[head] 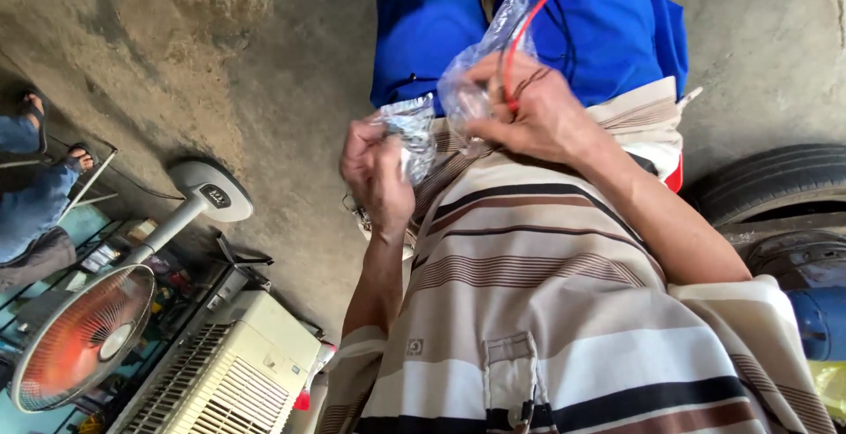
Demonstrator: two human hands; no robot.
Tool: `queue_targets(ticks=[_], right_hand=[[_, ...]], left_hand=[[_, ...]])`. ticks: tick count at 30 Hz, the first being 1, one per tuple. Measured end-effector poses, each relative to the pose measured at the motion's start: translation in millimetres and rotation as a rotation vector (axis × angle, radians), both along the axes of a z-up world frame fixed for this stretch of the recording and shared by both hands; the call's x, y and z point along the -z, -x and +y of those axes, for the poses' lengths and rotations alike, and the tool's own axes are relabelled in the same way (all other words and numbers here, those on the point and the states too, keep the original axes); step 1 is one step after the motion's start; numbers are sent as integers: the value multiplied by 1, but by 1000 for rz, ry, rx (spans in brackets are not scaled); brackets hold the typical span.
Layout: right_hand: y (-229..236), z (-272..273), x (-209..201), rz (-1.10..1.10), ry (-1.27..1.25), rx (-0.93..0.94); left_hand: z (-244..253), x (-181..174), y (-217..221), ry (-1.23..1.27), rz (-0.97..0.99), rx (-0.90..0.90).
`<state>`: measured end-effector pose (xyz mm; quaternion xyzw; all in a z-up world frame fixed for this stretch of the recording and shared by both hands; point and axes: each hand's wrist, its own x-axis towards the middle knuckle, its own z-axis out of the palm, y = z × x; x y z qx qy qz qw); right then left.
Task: The person sits at a workbench and uses a multimeter to test small electronic components. They pick up components from a plastic bag, connect the multimeter probes to them, and place them on the table.
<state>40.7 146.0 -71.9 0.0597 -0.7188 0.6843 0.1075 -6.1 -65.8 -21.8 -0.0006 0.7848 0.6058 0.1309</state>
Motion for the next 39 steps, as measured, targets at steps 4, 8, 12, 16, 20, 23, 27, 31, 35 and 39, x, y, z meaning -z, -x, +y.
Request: queue_targets(ticks=[4,8,12,16,20,23,27,31,35,39], right_hand=[[-10,1,7,-178,134,38],[-13,11,-26,-285,269,46],[-19,18,-55,-346,393,54],[-22,27,-72,-374,452,141],[-19,39,-85,-343,439,291],[-16,46,-92,-334,395,408],[-5,57,-104,-297,380,494],[17,65,-108,-201,439,593],[43,67,-119,-147,450,663],[64,75,-103,-95,458,695]], left_hand=[[14,-21,5,-499,-298,-263],[15,-14,-6,-856,-522,-138],[37,-1,-12,-876,-532,-66],[66,-15,-3,-624,-261,40],[92,-42,12,-561,-186,123],[104,-51,26,-534,-193,197],[116,-45,44,-461,-171,297],[142,-51,56,-667,-404,181],[165,-77,87,-470,-105,348],[172,-88,109,-444,-24,407]])
